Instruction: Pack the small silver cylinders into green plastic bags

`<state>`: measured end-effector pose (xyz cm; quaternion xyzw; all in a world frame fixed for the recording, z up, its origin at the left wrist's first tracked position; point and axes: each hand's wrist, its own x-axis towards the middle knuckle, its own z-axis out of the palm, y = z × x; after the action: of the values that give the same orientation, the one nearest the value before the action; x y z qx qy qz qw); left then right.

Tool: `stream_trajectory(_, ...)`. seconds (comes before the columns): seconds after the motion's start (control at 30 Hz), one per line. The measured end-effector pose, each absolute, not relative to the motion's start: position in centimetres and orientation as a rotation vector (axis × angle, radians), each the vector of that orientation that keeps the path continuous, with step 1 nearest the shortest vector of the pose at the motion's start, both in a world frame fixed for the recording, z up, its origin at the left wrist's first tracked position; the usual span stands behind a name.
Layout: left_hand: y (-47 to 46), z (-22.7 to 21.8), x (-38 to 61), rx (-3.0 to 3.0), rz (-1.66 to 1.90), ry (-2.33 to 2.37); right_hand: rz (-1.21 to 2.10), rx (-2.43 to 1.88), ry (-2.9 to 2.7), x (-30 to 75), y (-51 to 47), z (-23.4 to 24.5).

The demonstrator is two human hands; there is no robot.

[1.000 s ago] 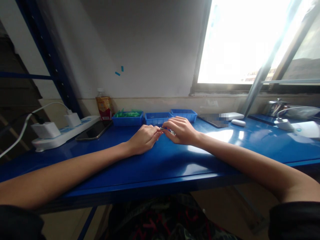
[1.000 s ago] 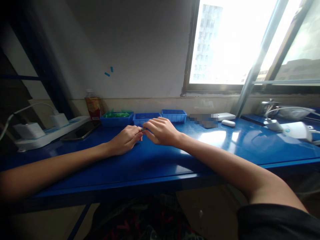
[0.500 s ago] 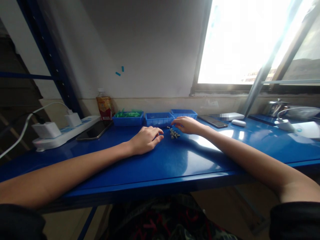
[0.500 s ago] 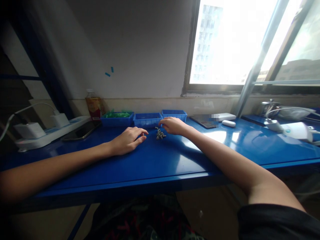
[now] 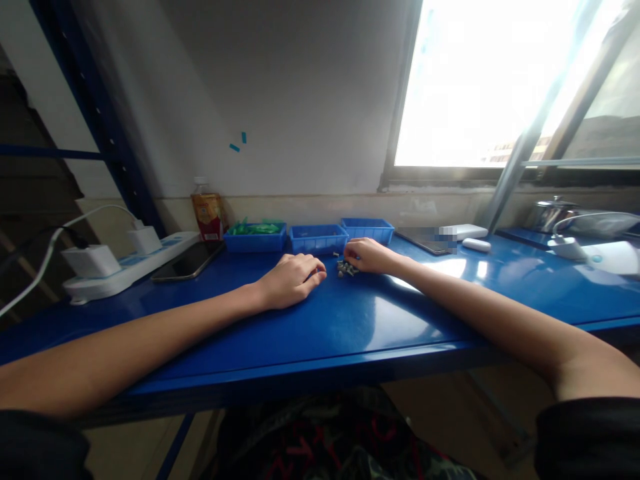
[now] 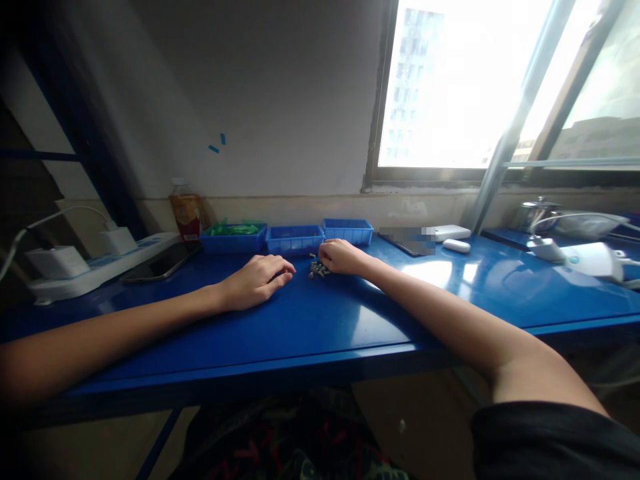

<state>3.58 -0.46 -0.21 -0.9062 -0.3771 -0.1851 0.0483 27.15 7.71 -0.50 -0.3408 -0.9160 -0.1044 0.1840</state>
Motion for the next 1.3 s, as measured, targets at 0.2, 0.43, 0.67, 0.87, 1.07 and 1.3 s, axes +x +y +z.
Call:
stream_trajectory(0.2,-0.4,-0.2,3.5,-2.764,-0.550,-1.153,-0.205,-1.034,-2.501,27.2,7.8,-0.3)
stream_trajectory(0.43,-0.4,-0.4,3.4,-2.694,-0.665,-1.143,-0.196,-0.764,-2.402,26.4,4.7,1.7)
stream_trajectory(0.67,-0.7,-0.3,3.2,-2.602,-0.757,-1.031,-0.078,-0.515,-2.434,23.7,1.4,1.2)
stream_trajectory(0.87,-0.7,-0.3,3.2,-2.588,-0.756,-0.992,-0.051,-0.492,-2.398,23.3,1.4,0.4)
stream_trajectory(1.07,-0.8,-0.3,3.3,-2.551,-0.755,-1.026,-0.056,-0.482,-2.398,23.3,0.9,0.4)
stream_trajectory(1.3,-0.9,-0.2,3.5,-2.551,-0.797,-1.087,-0.337,-0.464,-2.409,23.7,1.3,0.5)
